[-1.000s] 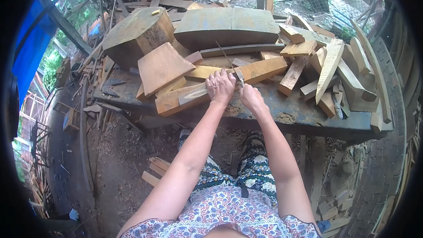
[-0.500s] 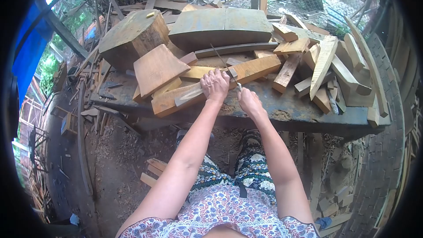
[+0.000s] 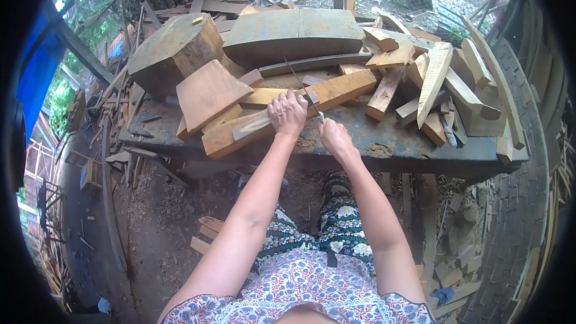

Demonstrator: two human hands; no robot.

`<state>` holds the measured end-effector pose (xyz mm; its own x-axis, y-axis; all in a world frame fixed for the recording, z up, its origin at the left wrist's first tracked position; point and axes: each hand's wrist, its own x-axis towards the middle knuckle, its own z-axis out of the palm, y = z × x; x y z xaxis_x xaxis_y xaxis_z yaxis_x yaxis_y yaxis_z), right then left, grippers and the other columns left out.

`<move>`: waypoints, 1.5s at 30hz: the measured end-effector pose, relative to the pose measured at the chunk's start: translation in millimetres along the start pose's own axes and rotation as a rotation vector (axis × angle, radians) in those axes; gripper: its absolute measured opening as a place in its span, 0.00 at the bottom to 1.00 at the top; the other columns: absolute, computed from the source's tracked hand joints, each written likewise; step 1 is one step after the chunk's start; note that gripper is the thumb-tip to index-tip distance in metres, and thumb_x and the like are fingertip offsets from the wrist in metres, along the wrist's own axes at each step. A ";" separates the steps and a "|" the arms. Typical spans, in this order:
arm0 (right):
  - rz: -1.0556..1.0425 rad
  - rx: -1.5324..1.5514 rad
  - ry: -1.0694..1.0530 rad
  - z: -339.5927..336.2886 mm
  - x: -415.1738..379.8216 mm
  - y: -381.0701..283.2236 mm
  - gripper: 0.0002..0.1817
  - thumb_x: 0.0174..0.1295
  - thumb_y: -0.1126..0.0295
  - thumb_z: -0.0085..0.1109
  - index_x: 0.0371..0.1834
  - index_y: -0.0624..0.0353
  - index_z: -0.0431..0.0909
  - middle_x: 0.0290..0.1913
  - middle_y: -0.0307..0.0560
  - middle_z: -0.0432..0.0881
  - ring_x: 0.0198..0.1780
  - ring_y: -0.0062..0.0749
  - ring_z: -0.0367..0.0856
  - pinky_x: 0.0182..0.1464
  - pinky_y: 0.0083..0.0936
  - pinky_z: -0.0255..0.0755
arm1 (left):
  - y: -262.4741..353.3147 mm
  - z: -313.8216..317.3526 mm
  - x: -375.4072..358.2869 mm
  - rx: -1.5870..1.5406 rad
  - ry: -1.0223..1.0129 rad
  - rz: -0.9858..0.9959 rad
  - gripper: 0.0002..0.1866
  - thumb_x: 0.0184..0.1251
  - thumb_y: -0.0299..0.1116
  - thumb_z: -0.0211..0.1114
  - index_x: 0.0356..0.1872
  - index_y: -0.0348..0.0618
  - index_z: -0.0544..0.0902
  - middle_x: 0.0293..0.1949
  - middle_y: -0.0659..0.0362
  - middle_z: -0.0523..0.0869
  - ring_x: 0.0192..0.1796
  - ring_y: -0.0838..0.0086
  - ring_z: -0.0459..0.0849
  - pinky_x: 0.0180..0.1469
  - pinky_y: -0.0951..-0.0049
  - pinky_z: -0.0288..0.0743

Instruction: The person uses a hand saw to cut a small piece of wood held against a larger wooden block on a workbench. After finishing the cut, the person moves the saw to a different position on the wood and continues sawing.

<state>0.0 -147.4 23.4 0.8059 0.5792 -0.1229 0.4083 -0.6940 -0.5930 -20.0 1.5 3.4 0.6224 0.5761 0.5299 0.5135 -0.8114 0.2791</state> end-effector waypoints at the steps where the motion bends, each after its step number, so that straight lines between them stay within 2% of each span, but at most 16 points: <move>1: -0.005 -0.018 0.016 2.1 10.1 -1.9 0.18 0.71 0.59 0.44 0.43 0.64 0.76 0.42 0.72 0.80 0.49 0.67 0.78 0.50 0.55 0.71 | -0.1 0.4 0.0 -0.009 0.012 0.004 0.19 0.64 0.44 0.51 0.41 0.40 0.82 0.37 0.50 0.84 0.43 0.58 0.81 0.50 0.56 0.70; 5: -0.003 -0.036 0.020 11.4 22.4 -1.1 0.18 0.71 0.58 0.44 0.44 0.64 0.76 0.42 0.71 0.81 0.49 0.67 0.78 0.50 0.55 0.71 | -3.4 0.2 0.2 -0.021 0.041 0.025 0.20 0.63 0.44 0.52 0.42 0.39 0.82 0.37 0.50 0.84 0.43 0.57 0.81 0.50 0.57 0.70; 9: 0.047 -0.030 0.031 7.5 -2.9 -5.3 0.18 0.70 0.58 0.44 0.44 0.63 0.76 0.42 0.71 0.80 0.49 0.66 0.78 0.50 0.55 0.71 | -3.9 0.6 -2.0 -0.027 0.045 0.032 0.19 0.62 0.44 0.52 0.42 0.39 0.82 0.37 0.50 0.84 0.43 0.57 0.81 0.50 0.57 0.70; 20: -0.012 -0.033 0.046 12.0 15.4 -2.0 0.19 0.70 0.58 0.44 0.42 0.65 0.76 0.41 0.72 0.80 0.49 0.67 0.77 0.51 0.55 0.70 | -4.4 -2.8 -0.8 -0.045 0.018 0.026 0.21 0.61 0.44 0.52 0.45 0.38 0.82 0.39 0.49 0.84 0.44 0.57 0.81 0.51 0.58 0.70; 25: 0.027 0.021 0.034 6.3 1.7 -8.5 0.19 0.70 0.58 0.44 0.43 0.65 0.76 0.42 0.72 0.80 0.50 0.68 0.77 0.51 0.56 0.69 | -3.8 -1.8 -2.5 -0.041 0.096 0.057 0.21 0.61 0.44 0.52 0.44 0.38 0.82 0.39 0.49 0.84 0.44 0.58 0.81 0.51 0.58 0.70; 28: 0.012 0.026 0.015 7.2 5.3 -5.5 0.19 0.71 0.58 0.43 0.43 0.65 0.75 0.42 0.72 0.80 0.50 0.68 0.76 0.51 0.56 0.69 | -4.3 -1.3 -1.3 -0.063 0.037 0.030 0.20 0.62 0.43 0.52 0.43 0.38 0.82 0.38 0.50 0.84 0.43 0.58 0.81 0.51 0.58 0.70; 34: 0.031 0.071 -0.014 -2.7 2.1 -15.9 0.20 0.71 0.59 0.43 0.40 0.67 0.76 0.40 0.72 0.80 0.50 0.67 0.76 0.50 0.55 0.69 | -5.9 -0.1 -0.6 -0.048 0.134 0.052 0.18 0.62 0.43 0.52 0.39 0.39 0.83 0.37 0.50 0.84 0.42 0.58 0.81 0.49 0.58 0.71; 36: 0.056 0.105 -0.048 -6.4 6.4 -16.8 0.20 0.71 0.59 0.43 0.39 0.68 0.77 0.40 0.72 0.80 0.50 0.67 0.77 0.50 0.54 0.70 | -5.4 1.5 1.2 -0.048 0.042 0.032 0.18 0.62 0.43 0.52 0.39 0.39 0.83 0.36 0.50 0.84 0.42 0.58 0.81 0.49 0.58 0.71; 37: 0.040 0.099 -0.043 -5.0 11.6 -14.8 0.21 0.71 0.59 0.43 0.39 0.68 0.77 0.40 0.72 0.80 0.50 0.67 0.77 0.50 0.54 0.70 | -4.7 2.3 0.9 -0.043 0.096 0.036 0.18 0.62 0.43 0.53 0.38 0.40 0.83 0.36 0.50 0.84 0.41 0.58 0.81 0.48 0.58 0.71; 41: 0.017 -0.006 0.029 2.1 11.7 -16.7 0.21 0.71 0.58 0.43 0.40 0.67 0.77 0.41 0.73 0.80 0.50 0.66 0.77 0.51 0.54 0.70 | -6.6 -0.3 0.8 -0.052 0.086 0.042 0.17 0.62 0.43 0.53 0.38 0.40 0.83 0.35 0.50 0.84 0.41 0.58 0.81 0.48 0.59 0.71; 45: 0.059 -0.017 -0.017 -2.5 -15.0 -16.6 0.20 0.71 0.57 0.44 0.44 0.65 0.76 0.43 0.73 0.80 0.51 0.67 0.77 0.52 0.54 0.70 | -5.7 0.5 1.4 -0.047 0.085 0.043 0.17 0.62 0.43 0.54 0.37 0.40 0.82 0.35 0.50 0.84 0.40 0.59 0.81 0.47 0.59 0.71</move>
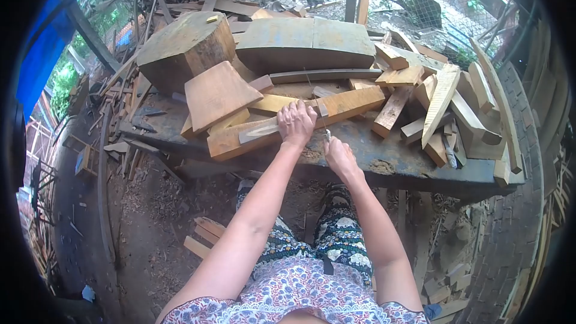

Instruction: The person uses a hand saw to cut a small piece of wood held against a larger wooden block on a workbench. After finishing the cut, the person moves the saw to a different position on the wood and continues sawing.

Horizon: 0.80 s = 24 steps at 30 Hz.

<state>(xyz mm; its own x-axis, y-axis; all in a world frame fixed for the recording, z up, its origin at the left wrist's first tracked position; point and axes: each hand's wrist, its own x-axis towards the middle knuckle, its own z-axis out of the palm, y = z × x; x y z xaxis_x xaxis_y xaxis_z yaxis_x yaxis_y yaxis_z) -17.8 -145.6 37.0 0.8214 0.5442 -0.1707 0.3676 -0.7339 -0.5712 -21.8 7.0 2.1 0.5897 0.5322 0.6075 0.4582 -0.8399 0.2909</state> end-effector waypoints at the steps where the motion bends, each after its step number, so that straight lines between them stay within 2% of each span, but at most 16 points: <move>1: 0.009 -0.004 0.000 -1.4 2.0 3.7 0.20 0.71 0.57 0.44 0.44 0.65 0.76 0.43 0.73 0.80 0.51 0.67 0.77 0.52 0.54 0.70 | 1.2 0.1 -1.1 -0.005 -0.001 -0.006 0.16 0.62 0.43 0.54 0.36 0.40 0.82 0.35 0.51 0.84 0.40 0.59 0.81 0.47 0.60 0.71; 2: -0.001 -0.001 -0.019 -2.8 8.7 7.0 0.20 0.71 0.57 0.44 0.43 0.65 0.76 0.43 0.72 0.80 0.51 0.67 0.76 0.52 0.54 0.70 | 1.0 2.5 -1.5 0.001 0.050 0.004 0.16 0.61 0.43 0.54 0.35 0.40 0.82 0.34 0.51 0.83 0.40 0.59 0.81 0.47 0.59 0.71; 7: -0.053 -0.009 -0.002 4.5 37.3 1.9 0.19 0.70 0.58 0.44 0.42 0.66 0.76 0.42 0.72 0.80 0.50 0.66 0.77 0.51 0.55 0.70 | -0.8 -1.2 -0.8 -0.014 0.017 -0.001 0.16 0.61 0.42 0.53 0.36 0.40 0.82 0.35 0.51 0.84 0.40 0.58 0.81 0.47 0.58 0.71; 14: -0.056 0.039 0.040 11.6 21.3 10.3 0.19 0.71 0.59 0.44 0.41 0.66 0.76 0.41 0.72 0.80 0.49 0.67 0.76 0.50 0.55 0.69 | 0.9 1.1 -2.7 -0.021 0.012 0.002 0.16 0.59 0.42 0.54 0.34 0.39 0.81 0.36 0.50 0.83 0.41 0.59 0.80 0.48 0.60 0.70; 16: -0.078 0.034 0.059 11.7 23.6 9.7 0.21 0.72 0.58 0.41 0.38 0.67 0.75 0.37 0.68 0.81 0.46 0.65 0.78 0.46 0.51 0.68 | -0.3 1.6 -1.4 -0.009 0.019 0.012 0.16 0.59 0.41 0.54 0.34 0.39 0.81 0.35 0.50 0.83 0.40 0.59 0.81 0.47 0.60 0.70; 24: -0.081 0.096 0.037 11.0 20.4 7.8 0.21 0.73 0.57 0.40 0.39 0.67 0.74 0.37 0.68 0.81 0.46 0.65 0.77 0.46 0.49 0.69 | -0.9 4.3 -2.0 0.000 0.063 0.024 0.15 0.61 0.42 0.54 0.33 0.41 0.81 0.33 0.51 0.83 0.39 0.58 0.81 0.47 0.59 0.72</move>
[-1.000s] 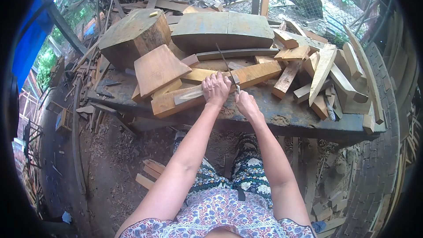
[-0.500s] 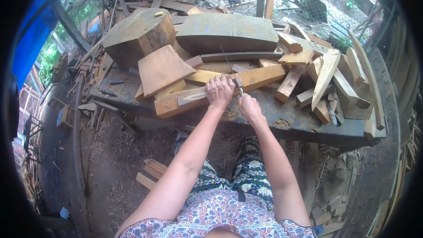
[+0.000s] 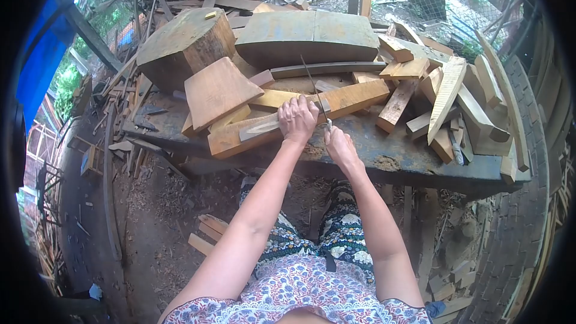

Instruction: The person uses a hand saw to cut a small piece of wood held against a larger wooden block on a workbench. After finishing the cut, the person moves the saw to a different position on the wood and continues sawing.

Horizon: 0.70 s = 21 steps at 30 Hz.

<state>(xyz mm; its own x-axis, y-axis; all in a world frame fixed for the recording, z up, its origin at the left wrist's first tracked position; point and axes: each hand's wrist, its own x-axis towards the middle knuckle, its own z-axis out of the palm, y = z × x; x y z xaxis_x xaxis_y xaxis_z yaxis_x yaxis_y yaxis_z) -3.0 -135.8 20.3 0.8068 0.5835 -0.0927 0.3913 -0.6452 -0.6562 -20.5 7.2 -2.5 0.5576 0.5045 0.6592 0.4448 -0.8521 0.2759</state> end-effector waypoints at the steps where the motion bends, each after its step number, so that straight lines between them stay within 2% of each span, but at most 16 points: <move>1: 0.006 0.002 0.016 1.4 -0.6 0.1 0.21 0.73 0.57 0.40 0.39 0.67 0.74 0.37 0.68 0.81 0.46 0.65 0.78 0.46 0.49 0.69 | -0.1 0.2 0.0 -0.001 0.005 0.009 0.15 0.60 0.42 0.54 0.34 0.41 0.82 0.33 0.51 0.83 0.39 0.58 0.81 0.46 0.59 0.72; 5: -0.022 0.038 0.076 10.4 -0.5 5.3 0.21 0.73 0.58 0.40 0.38 0.67 0.74 0.37 0.68 0.80 0.45 0.65 0.77 0.45 0.48 0.69 | 0.4 -0.7 0.6 0.005 0.019 0.019 0.15 0.60 0.41 0.55 0.35 0.40 0.82 0.33 0.51 0.83 0.39 0.58 0.81 0.46 0.59 0.72; 7: -0.010 0.076 0.026 9.9 0.6 4.4 0.20 0.73 0.57 0.41 0.42 0.67 0.73 0.39 0.71 0.79 0.48 0.69 0.75 0.46 0.56 0.68 | 1.0 -2.6 0.8 -0.009 0.030 0.022 0.15 0.59 0.40 0.55 0.36 0.40 0.82 0.33 0.51 0.83 0.38 0.58 0.81 0.46 0.59 0.73; 14: -0.018 0.204 0.039 24.1 3.3 9.6 0.20 0.73 0.57 0.39 0.41 0.66 0.72 0.38 0.70 0.79 0.47 0.68 0.76 0.45 0.55 0.67 | 0.0 -2.8 1.8 -0.007 0.024 0.042 0.15 0.58 0.39 0.56 0.36 0.39 0.82 0.31 0.52 0.83 0.36 0.59 0.82 0.44 0.60 0.74; 21: 0.003 0.091 0.068 17.8 4.1 4.5 0.18 0.73 0.58 0.41 0.42 0.65 0.73 0.38 0.71 0.79 0.46 0.68 0.77 0.45 0.54 0.69 | 1.4 -3.6 3.5 -0.006 0.045 0.046 0.13 0.58 0.39 0.56 0.34 0.40 0.82 0.30 0.52 0.83 0.35 0.59 0.82 0.43 0.60 0.74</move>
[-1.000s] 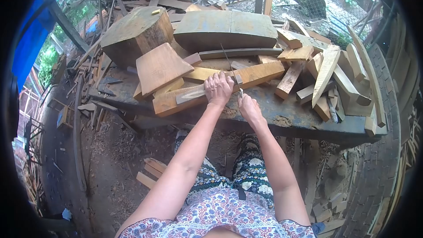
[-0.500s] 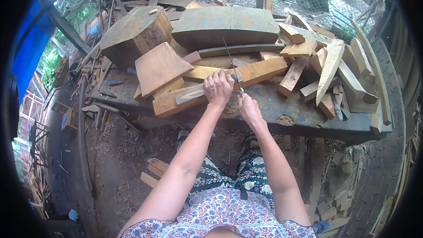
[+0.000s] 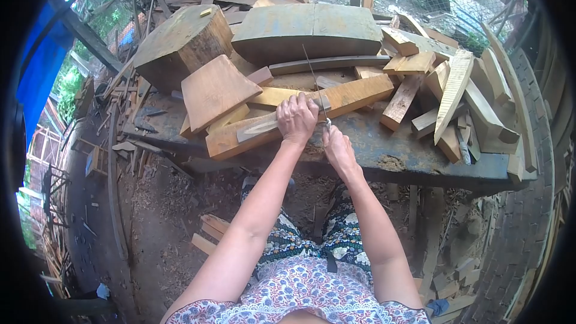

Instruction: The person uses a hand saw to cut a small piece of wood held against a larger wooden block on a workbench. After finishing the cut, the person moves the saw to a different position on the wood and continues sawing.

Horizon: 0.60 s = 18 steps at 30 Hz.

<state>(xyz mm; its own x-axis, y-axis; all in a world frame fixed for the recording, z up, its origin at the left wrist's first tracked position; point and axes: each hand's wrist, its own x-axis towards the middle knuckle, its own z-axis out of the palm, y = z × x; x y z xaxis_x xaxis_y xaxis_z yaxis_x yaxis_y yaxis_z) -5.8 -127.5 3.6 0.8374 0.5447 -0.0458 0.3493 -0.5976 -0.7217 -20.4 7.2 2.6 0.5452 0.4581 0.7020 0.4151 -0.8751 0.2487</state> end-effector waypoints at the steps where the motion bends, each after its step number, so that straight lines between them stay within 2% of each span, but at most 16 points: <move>1: 0.010 -0.056 0.005 -0.5 -0.3 -0.8 0.18 0.72 0.59 0.42 0.42 0.65 0.73 0.38 0.71 0.79 0.46 0.68 0.77 0.45 0.55 0.69 | 0.0 -0.6 -0.1 -0.003 -0.009 -0.004 0.13 0.58 0.39 0.56 0.33 0.40 0.82 0.30 0.52 0.83 0.35 0.58 0.82 0.43 0.60 0.74; 5: 0.022 -0.121 0.028 -2.9 -2.1 -1.5 0.17 0.72 0.59 0.43 0.43 0.64 0.73 0.37 0.73 0.80 0.46 0.69 0.77 0.45 0.56 0.70 | -0.3 -0.7 -0.9 -0.009 0.003 -0.006 0.13 0.59 0.39 0.56 0.32 0.40 0.81 0.30 0.51 0.83 0.35 0.58 0.82 0.43 0.60 0.74; 8: -0.051 -0.063 -0.017 -6.4 1.7 0.9 0.19 0.72 0.58 0.42 0.43 0.65 0.73 0.34 0.71 0.80 0.43 0.69 0.79 0.43 0.55 0.72 | -0.4 0.4 -1.1 -0.010 -0.008 -0.006 0.13 0.59 0.39 0.56 0.33 0.40 0.82 0.31 0.51 0.83 0.36 0.58 0.82 0.43 0.60 0.74; 10: 0.314 0.277 -0.280 -26.6 -5.9 -24.3 0.20 0.73 0.57 0.41 0.42 0.66 0.73 0.32 0.69 0.81 0.40 0.67 0.80 0.42 0.51 0.74 | -0.6 -0.2 -1.2 -0.006 -0.010 -0.005 0.13 0.59 0.39 0.56 0.33 0.40 0.82 0.31 0.51 0.83 0.36 0.58 0.82 0.44 0.59 0.74; 13: 0.320 0.400 -0.316 -18.6 -1.2 -11.4 0.21 0.73 0.56 0.40 0.41 0.66 0.73 0.31 0.65 0.82 0.38 0.64 0.81 0.40 0.47 0.74 | -0.7 0.2 -1.3 -0.004 -0.003 -0.004 0.13 0.60 0.39 0.55 0.33 0.40 0.82 0.32 0.51 0.84 0.36 0.57 0.82 0.45 0.59 0.74; 14: 0.319 0.400 -0.316 -15.9 0.3 -6.7 0.21 0.73 0.56 0.40 0.41 0.66 0.73 0.31 0.65 0.82 0.38 0.64 0.81 0.40 0.47 0.74 | -0.7 0.7 -1.1 -0.004 -0.003 -0.005 0.13 0.60 0.39 0.55 0.33 0.40 0.82 0.32 0.51 0.84 0.36 0.57 0.82 0.45 0.59 0.74; 16: 0.078 0.140 -0.164 -11.1 1.0 -1.4 0.21 0.73 0.57 0.40 0.41 0.66 0.73 0.34 0.67 0.82 0.42 0.66 0.80 0.43 0.50 0.72 | -0.7 0.7 -1.4 -0.004 0.002 -0.007 0.14 0.60 0.39 0.55 0.34 0.40 0.82 0.32 0.51 0.84 0.37 0.57 0.82 0.45 0.59 0.74; 18: 0.033 0.036 -0.092 -4.4 2.0 3.8 0.20 0.73 0.57 0.40 0.41 0.66 0.73 0.36 0.68 0.81 0.44 0.67 0.78 0.44 0.52 0.71 | -0.4 0.0 -1.7 -0.002 -0.023 -0.010 0.14 0.60 0.39 0.55 0.34 0.40 0.82 0.32 0.51 0.84 0.37 0.58 0.82 0.45 0.59 0.74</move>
<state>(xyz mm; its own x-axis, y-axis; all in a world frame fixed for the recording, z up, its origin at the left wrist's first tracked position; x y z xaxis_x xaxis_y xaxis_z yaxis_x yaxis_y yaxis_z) -1.0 -131.2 3.8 0.8056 0.5776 -0.1319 0.3051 -0.5953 -0.7433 -21.5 6.9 1.3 0.5579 0.4705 0.6837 0.4196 -0.8706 0.2568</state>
